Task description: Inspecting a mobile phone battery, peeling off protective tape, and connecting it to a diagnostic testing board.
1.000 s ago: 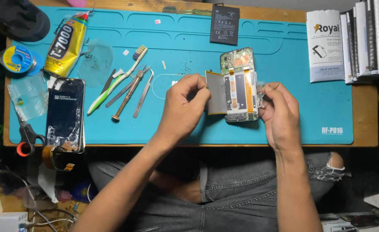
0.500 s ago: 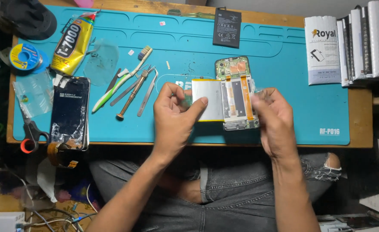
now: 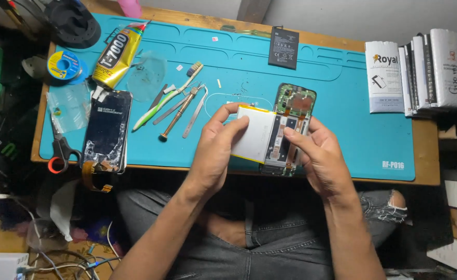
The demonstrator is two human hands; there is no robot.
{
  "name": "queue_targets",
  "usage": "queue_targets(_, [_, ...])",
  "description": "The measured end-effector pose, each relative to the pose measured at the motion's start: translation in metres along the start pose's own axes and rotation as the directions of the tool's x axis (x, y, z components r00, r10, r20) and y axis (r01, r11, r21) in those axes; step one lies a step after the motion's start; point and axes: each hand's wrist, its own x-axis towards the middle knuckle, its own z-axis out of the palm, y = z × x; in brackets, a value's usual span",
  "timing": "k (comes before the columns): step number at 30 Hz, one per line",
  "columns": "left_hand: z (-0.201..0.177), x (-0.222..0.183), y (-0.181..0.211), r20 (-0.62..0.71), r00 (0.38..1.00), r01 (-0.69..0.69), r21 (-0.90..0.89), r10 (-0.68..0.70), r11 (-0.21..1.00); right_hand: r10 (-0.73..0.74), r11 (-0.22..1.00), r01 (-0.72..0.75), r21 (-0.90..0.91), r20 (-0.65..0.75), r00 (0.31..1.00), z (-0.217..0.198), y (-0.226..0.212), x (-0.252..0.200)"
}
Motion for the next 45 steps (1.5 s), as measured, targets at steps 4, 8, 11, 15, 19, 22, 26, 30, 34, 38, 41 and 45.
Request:
queue_targets(4, [0.002,-0.009,-0.002,0.059,0.995,-0.088,0.077,0.084,0.993,-0.143,0.983,0.138,-0.118,-0.034,0.989,-0.010,0.022,0.016])
queue_targets(8, [0.015,-0.028,0.007,0.220,0.900,-0.429,0.304,0.376,0.850,-0.199,0.962,0.176,-0.208,-0.091,0.976,-0.011,0.024,0.029])
queue_targets(11, [0.017,-0.032,0.013,0.229,0.863,-0.498,0.229,0.451,0.837,-0.198,0.970,0.172,-0.173,-0.146,0.969,-0.021,0.017,0.030])
queue_targets(15, [-0.005,-0.015,0.024,-0.020,0.883,-0.470,-0.023,0.469,0.883,-0.222,0.964,0.183,-0.192,-0.206,0.953,-0.040,0.002,0.026])
queue_targets(19, [-0.011,-0.021,0.025,-0.096,0.930,-0.356,-0.002,0.354,0.934,-0.215,0.955,0.173,-0.239,-0.164,0.963,-0.046,-0.004,0.029])
queue_targets(22, [-0.012,-0.028,0.015,-0.133,0.961,-0.249,-0.020,0.244,0.968,-0.186,0.946,0.134,-0.296,-0.156,0.970,-0.042,-0.004,0.028])
queue_targets(26, [-0.010,-0.033,0.006,-0.143,0.979,-0.144,-0.009,0.142,0.989,-0.168,0.919,0.119,-0.375,-0.101,0.981,-0.043,0.001,0.035])
queue_targets(30, [-0.011,-0.034,-0.002,-0.136,0.986,-0.096,-0.003,0.094,0.995,-0.155,0.838,0.112,-0.534,-0.035,0.987,-0.056,0.006,0.048])
queue_targets(34, [-0.007,-0.037,-0.006,-0.139,0.986,-0.089,-0.005,0.088,0.996,-0.184,0.752,0.126,-0.647,-0.023,0.983,-0.058,0.004,0.047])
queue_targets(38, [-0.005,-0.037,-0.010,-0.167,0.980,-0.110,0.026,0.113,0.994,-0.303,0.546,0.158,-0.823,-0.018,0.953,-0.053,-0.005,0.036])
queue_targets(41, [-0.002,-0.038,-0.011,-0.174,0.976,-0.121,0.049,0.128,0.991,-0.473,0.353,0.304,-0.885,0.112,0.874,-0.046,-0.005,0.018])
queue_targets(45, [0.006,-0.039,-0.007,-0.145,0.976,-0.137,0.162,0.161,0.977,-0.284,0.825,0.308,-0.474,0.123,0.951,-0.016,0.009,-0.013])
